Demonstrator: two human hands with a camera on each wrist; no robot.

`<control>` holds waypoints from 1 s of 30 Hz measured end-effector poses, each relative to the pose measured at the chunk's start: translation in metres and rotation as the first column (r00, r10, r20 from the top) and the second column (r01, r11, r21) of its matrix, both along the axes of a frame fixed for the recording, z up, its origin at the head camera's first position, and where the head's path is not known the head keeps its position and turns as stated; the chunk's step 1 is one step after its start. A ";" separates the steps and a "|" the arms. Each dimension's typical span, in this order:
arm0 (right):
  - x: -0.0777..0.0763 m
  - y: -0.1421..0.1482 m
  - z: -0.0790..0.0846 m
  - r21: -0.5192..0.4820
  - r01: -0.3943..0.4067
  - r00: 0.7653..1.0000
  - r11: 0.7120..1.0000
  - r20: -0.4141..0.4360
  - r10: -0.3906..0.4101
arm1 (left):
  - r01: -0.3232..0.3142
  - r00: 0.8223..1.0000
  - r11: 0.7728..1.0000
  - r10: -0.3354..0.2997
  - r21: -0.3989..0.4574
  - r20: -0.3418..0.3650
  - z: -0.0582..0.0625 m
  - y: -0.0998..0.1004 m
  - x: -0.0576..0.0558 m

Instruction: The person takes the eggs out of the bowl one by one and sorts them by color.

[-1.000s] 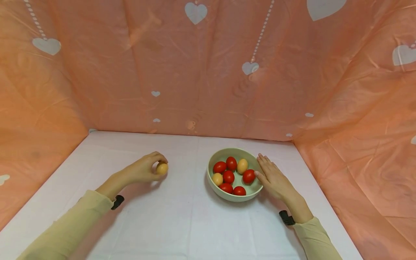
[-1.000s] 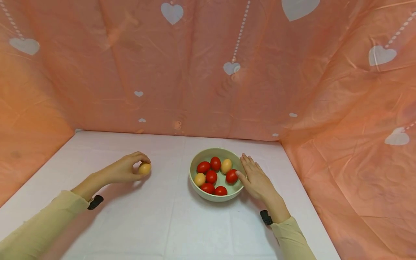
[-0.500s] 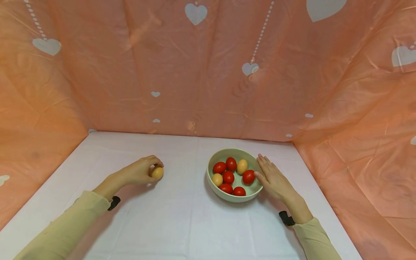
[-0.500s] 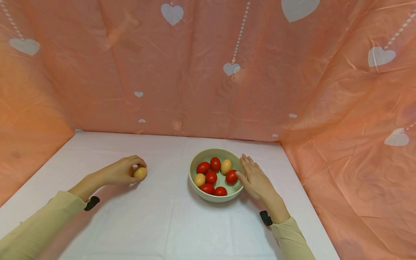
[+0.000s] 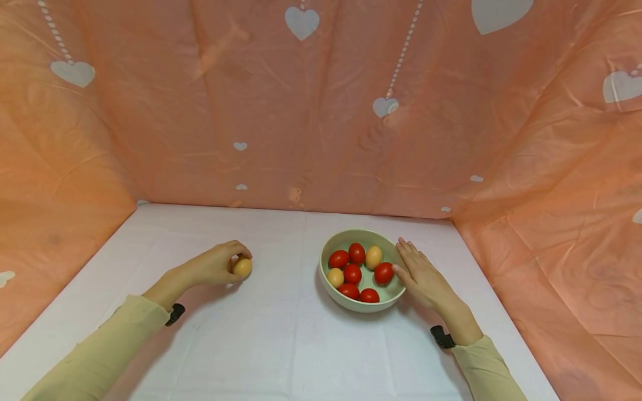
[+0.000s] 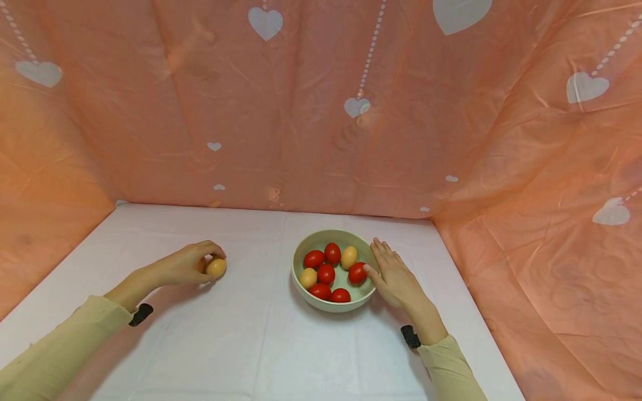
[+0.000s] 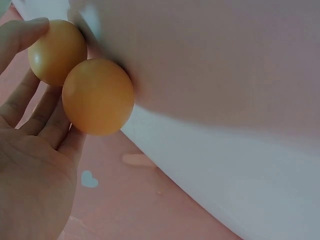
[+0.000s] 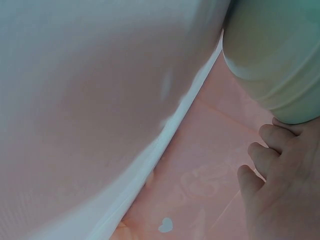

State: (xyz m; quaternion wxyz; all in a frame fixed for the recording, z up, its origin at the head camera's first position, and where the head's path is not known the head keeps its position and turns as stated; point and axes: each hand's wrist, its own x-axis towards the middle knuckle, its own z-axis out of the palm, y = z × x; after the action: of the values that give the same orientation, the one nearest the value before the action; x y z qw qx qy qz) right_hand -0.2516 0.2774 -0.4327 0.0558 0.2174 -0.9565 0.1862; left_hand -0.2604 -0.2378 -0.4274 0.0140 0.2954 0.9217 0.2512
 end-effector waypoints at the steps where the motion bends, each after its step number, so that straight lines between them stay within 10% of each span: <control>1: 0.000 0.000 0.000 0.001 0.000 1.000 1.000 0.000 0.000 | 0.000 1.000 1.000 0.000 0.000 0.000 0.000 0.000 0.000; 19: 0.000 0.002 -0.002 0.010 0.006 1.000 1.000 -0.003 -0.006 | -0.007 1.000 1.000 0.007 0.031 -0.009 0.007 0.010 0.004; 30: -0.002 0.001 -0.002 -0.001 -0.003 1.000 1.000 -0.011 0.003 | -0.020 1.000 0.979 0.020 0.202 0.001 0.014 0.041 0.000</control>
State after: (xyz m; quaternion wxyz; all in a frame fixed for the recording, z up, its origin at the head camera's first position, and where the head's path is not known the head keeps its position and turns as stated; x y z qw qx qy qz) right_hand -0.2533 0.2786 -0.4349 0.0611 0.2197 -0.9558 0.1854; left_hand -0.2599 -0.1965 -0.4132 -0.0191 0.2862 0.8943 0.3434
